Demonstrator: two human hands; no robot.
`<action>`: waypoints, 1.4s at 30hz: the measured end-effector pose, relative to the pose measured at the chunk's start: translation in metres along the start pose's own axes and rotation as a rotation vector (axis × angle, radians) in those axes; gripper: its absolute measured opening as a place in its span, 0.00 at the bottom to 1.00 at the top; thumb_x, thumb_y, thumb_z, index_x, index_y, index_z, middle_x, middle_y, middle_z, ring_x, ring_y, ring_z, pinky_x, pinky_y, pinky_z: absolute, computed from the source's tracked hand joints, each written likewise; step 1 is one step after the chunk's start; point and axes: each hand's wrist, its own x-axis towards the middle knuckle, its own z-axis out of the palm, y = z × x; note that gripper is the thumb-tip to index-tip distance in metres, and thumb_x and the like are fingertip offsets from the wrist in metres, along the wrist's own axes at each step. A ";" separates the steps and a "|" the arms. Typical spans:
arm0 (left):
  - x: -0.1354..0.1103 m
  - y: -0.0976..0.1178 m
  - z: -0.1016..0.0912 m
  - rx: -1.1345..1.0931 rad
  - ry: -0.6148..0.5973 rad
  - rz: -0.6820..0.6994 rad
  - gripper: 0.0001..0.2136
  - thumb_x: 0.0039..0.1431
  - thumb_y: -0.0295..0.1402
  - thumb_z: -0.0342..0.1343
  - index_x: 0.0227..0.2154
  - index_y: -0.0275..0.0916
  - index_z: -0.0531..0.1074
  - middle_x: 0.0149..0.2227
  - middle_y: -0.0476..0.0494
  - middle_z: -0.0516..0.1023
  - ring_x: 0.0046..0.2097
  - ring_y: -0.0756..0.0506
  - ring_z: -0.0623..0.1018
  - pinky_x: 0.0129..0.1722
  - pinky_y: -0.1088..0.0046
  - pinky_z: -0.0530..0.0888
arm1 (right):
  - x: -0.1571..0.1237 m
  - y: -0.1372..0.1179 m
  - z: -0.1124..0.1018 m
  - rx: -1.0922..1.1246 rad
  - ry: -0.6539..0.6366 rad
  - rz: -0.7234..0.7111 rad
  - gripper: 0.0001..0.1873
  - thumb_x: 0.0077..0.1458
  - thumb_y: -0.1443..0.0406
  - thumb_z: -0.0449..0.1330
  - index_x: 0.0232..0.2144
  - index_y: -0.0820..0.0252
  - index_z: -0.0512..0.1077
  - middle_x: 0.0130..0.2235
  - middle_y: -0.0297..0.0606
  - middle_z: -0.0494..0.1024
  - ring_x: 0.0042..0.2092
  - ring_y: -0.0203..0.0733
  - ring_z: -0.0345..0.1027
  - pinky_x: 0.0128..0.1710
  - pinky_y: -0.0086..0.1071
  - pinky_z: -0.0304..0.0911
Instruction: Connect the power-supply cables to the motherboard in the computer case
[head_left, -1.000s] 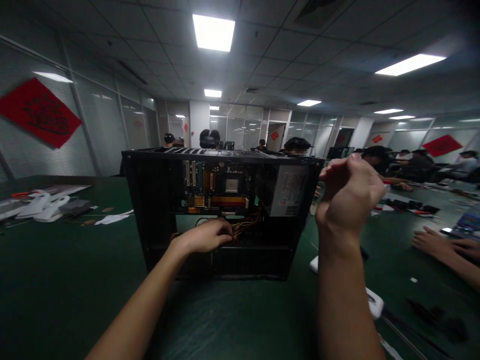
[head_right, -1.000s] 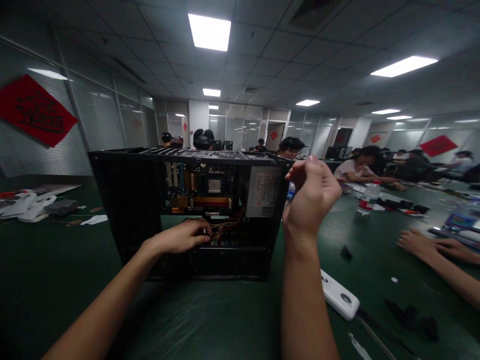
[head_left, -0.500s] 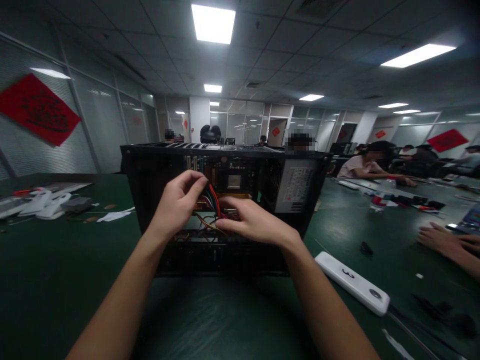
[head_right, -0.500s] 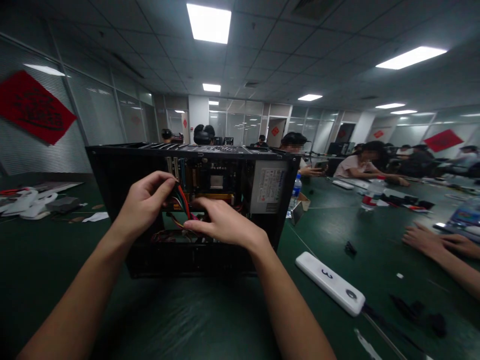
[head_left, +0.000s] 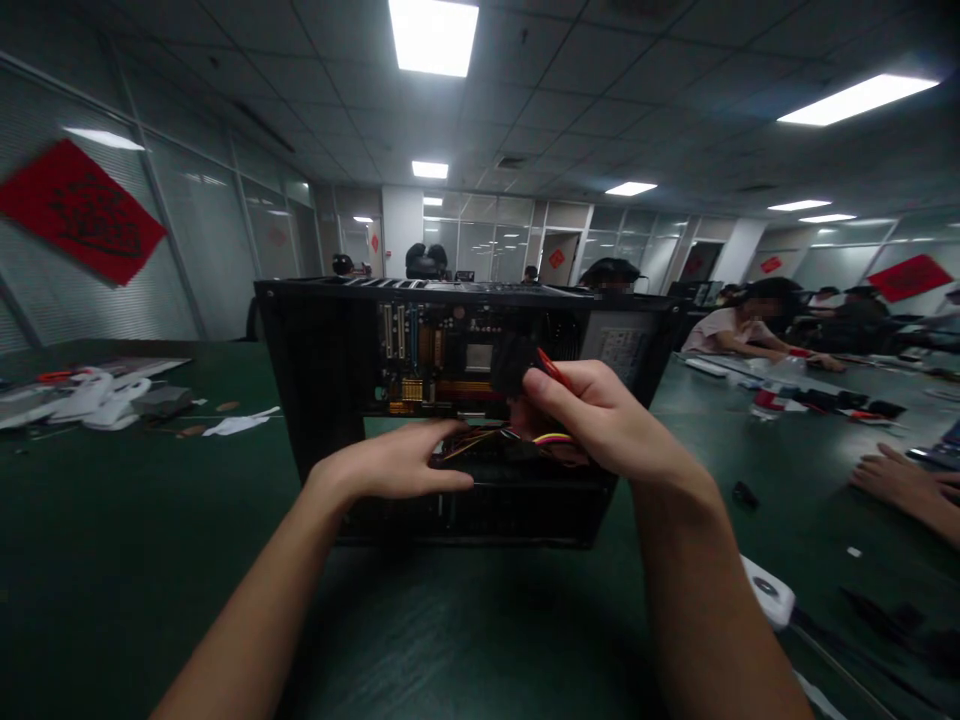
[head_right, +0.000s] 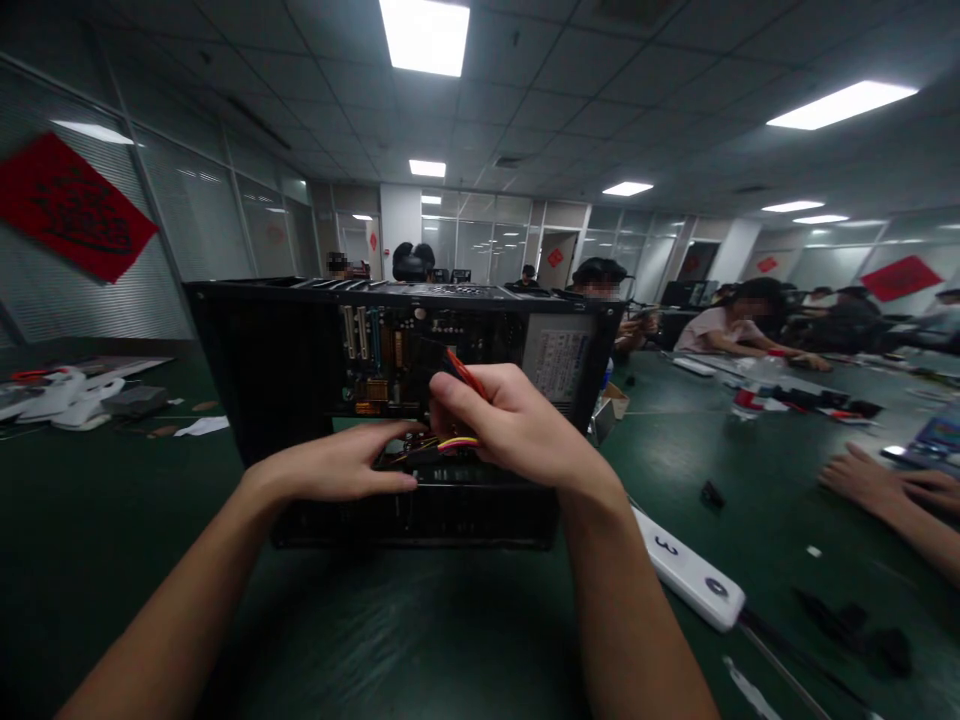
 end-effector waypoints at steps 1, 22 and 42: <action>0.005 -0.006 0.008 -0.003 -0.013 0.021 0.31 0.57 0.47 0.58 0.62 0.43 0.62 0.62 0.42 0.68 0.60 0.40 0.70 0.61 0.64 0.65 | -0.002 -0.002 -0.002 0.000 0.004 0.010 0.28 0.58 0.42 0.54 0.26 0.62 0.67 0.22 0.33 0.68 0.19 0.29 0.57 0.16 0.23 0.48; 0.022 -0.001 -0.007 -0.257 0.675 -0.008 0.14 0.54 0.39 0.60 0.38 0.34 0.80 0.41 0.41 0.83 0.43 0.41 0.80 0.47 0.68 0.73 | 0.025 0.042 0.005 -0.452 -0.454 0.125 0.28 0.64 0.47 0.47 0.25 0.63 0.67 0.21 0.29 0.61 0.22 0.30 0.52 0.22 0.26 0.49; 0.010 0.001 -0.016 -0.147 0.435 -0.098 0.22 0.59 0.50 0.54 0.42 0.36 0.79 0.42 0.40 0.82 0.44 0.39 0.79 0.46 0.68 0.73 | 0.066 0.105 0.094 -0.118 0.592 -0.138 0.24 0.68 0.55 0.40 0.60 0.57 0.59 0.54 0.47 0.70 0.61 0.45 0.59 0.62 0.38 0.52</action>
